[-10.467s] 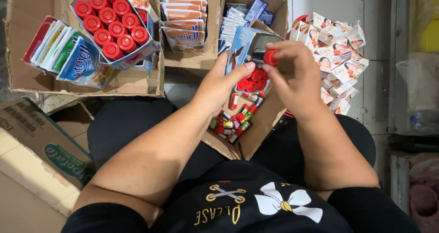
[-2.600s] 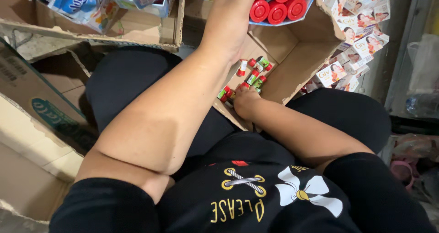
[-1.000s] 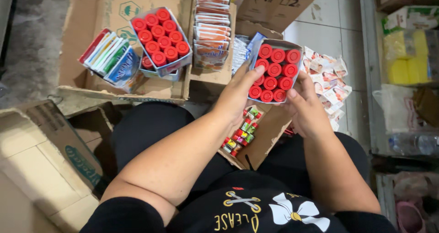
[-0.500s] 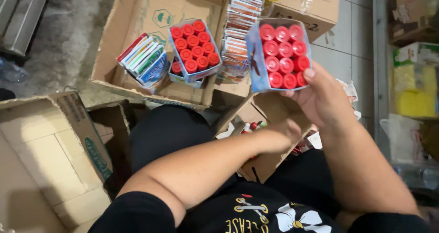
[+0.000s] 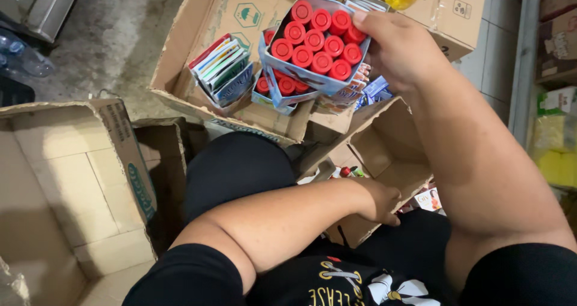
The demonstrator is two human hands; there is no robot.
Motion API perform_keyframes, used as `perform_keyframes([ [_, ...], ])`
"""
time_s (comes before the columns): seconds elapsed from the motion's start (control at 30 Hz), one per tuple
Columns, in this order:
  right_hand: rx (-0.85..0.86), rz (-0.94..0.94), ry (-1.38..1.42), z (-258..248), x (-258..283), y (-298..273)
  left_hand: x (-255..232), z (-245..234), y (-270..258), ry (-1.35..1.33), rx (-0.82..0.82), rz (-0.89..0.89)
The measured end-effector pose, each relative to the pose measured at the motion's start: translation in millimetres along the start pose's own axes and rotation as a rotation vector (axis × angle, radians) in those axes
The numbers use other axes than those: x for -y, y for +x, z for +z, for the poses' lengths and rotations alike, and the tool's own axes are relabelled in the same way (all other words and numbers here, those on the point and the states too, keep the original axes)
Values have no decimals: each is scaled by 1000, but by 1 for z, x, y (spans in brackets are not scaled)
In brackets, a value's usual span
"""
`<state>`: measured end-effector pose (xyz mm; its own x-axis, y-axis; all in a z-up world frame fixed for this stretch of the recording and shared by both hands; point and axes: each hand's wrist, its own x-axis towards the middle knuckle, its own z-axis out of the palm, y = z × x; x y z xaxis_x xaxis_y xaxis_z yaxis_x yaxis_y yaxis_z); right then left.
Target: The person sits on the floor and packs small red-capped containers into a blue cardboard box. They pick up the containers one by one from a larger brown box and place them into the blue box, arranging them in rows until the box is full.
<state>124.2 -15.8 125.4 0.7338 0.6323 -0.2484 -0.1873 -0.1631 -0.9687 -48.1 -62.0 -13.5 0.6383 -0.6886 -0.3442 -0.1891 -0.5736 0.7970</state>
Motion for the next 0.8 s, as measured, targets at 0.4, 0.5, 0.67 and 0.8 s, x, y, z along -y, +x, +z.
perform_keyframes([
  [0.4,29,-395,-431,11,-24,-3,-24,-12,-37,179,73,10],
  [0.5,3,-433,-346,-16,-36,-36,-23,-44,-64,109,-83,-101],
  [0.67,-360,-479,-392,-64,-109,-110,11,-103,-99,128,-652,-165],
  [0.8,-544,-74,-242,-68,-215,-129,18,-105,-96,101,-788,-164],
])
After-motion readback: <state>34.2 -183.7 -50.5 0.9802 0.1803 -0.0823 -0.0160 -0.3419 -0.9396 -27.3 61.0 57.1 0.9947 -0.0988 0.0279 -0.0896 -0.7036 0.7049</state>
